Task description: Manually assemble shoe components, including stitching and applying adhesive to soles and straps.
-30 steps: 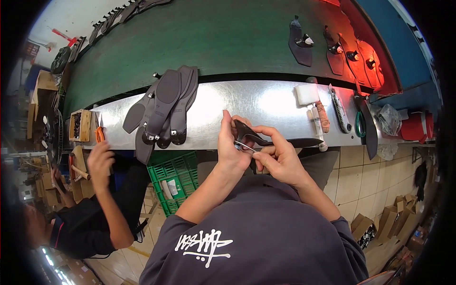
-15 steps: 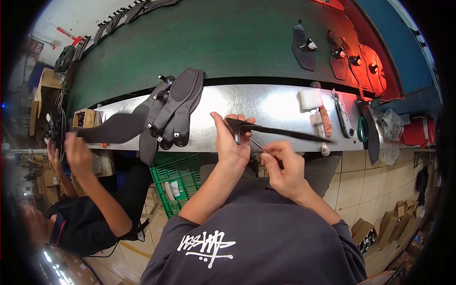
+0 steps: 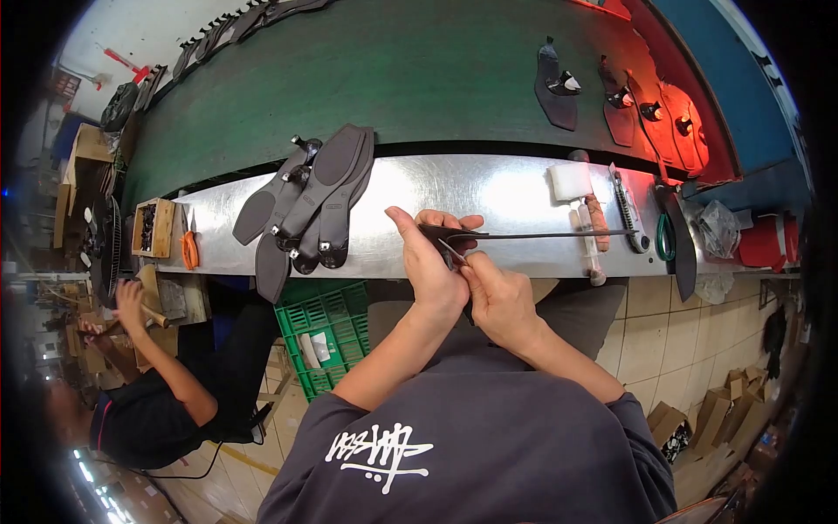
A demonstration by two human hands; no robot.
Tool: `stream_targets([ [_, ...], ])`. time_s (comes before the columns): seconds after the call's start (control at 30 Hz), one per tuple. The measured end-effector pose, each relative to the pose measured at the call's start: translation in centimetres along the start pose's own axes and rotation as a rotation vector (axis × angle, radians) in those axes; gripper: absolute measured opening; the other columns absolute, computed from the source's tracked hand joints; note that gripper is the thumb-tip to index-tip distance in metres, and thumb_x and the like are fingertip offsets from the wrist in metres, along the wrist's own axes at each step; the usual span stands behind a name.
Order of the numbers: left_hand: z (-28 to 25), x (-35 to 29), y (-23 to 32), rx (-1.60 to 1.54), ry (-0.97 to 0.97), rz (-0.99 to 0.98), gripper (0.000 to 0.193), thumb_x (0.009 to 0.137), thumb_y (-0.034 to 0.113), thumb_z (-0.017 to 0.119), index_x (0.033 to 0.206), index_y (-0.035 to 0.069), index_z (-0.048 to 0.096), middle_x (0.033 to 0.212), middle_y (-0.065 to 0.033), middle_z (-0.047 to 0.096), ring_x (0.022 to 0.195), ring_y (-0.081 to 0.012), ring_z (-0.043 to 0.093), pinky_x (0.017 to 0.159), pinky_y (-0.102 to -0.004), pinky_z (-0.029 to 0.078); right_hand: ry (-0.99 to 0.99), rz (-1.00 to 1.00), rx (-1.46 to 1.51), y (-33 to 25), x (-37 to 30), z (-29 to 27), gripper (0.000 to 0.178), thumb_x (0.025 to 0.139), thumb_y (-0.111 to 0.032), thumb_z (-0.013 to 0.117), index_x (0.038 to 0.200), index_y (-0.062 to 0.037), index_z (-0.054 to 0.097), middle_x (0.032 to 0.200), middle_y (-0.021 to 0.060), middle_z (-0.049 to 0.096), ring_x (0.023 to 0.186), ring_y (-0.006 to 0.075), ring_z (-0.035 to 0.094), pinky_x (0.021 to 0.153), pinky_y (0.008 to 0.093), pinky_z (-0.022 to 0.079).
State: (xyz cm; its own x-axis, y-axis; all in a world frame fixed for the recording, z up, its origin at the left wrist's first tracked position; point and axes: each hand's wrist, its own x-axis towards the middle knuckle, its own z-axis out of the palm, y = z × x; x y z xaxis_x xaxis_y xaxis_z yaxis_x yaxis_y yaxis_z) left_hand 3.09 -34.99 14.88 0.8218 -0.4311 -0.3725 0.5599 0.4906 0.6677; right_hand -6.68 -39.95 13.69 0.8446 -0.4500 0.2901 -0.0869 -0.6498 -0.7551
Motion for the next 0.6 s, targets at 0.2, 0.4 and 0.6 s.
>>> stream_targets([
  [0.2, -0.1, 0.1, -0.4, -0.047, 0.019, -0.010, 0.063, 0.095, 0.067, 0.028, 0.075, 0.009, 0.042, 0.070, -0.0042, 0.047, 0.070, -0.0228, 0.060, 0.065, -0.0313, 0.047, -0.078, -0.023, -0.092, -0.1, 0.0, -0.5, 0.011, 0.090, -0.010, 0.056, 0.100, -0.0052, 0.054, 0.063, 0.0140, 0.060, 0.056, 0.0337, 0.062, 0.050, 0.0434, 0.048],
  [0.4, -0.1, 0.0, -0.2, -0.134, 0.042, -0.079, 0.062, 0.094, 0.067, 0.034, 0.073, 0.009, 0.040, 0.068, -0.0049, 0.045, 0.062, -0.0216, 0.050, 0.064, -0.0336, 0.046, -0.157, -0.029, -0.103, -0.4, 0.1, -1.0, 0.015, 0.088, -0.009, 0.056, 0.103, -0.0032, 0.053, 0.071, 0.0148, 0.063, 0.061, 0.0341, 0.063, 0.052, 0.0446, 0.049],
  [0.6, -0.9, 0.4, -0.5, -0.192, -0.011, -0.128, 0.057, 0.092, 0.065, 0.042, 0.073, 0.012, 0.042, 0.068, -0.0035, 0.044, 0.067, -0.0212, 0.045, 0.060, -0.0308, 0.040, -0.214, -0.042, -0.067, -0.2, 0.2, -1.3, 0.013, 0.088, -0.008, 0.055, 0.101, -0.0037, 0.053, 0.070, 0.0143, 0.063, 0.062, 0.0342, 0.064, 0.052, 0.0446, 0.049],
])
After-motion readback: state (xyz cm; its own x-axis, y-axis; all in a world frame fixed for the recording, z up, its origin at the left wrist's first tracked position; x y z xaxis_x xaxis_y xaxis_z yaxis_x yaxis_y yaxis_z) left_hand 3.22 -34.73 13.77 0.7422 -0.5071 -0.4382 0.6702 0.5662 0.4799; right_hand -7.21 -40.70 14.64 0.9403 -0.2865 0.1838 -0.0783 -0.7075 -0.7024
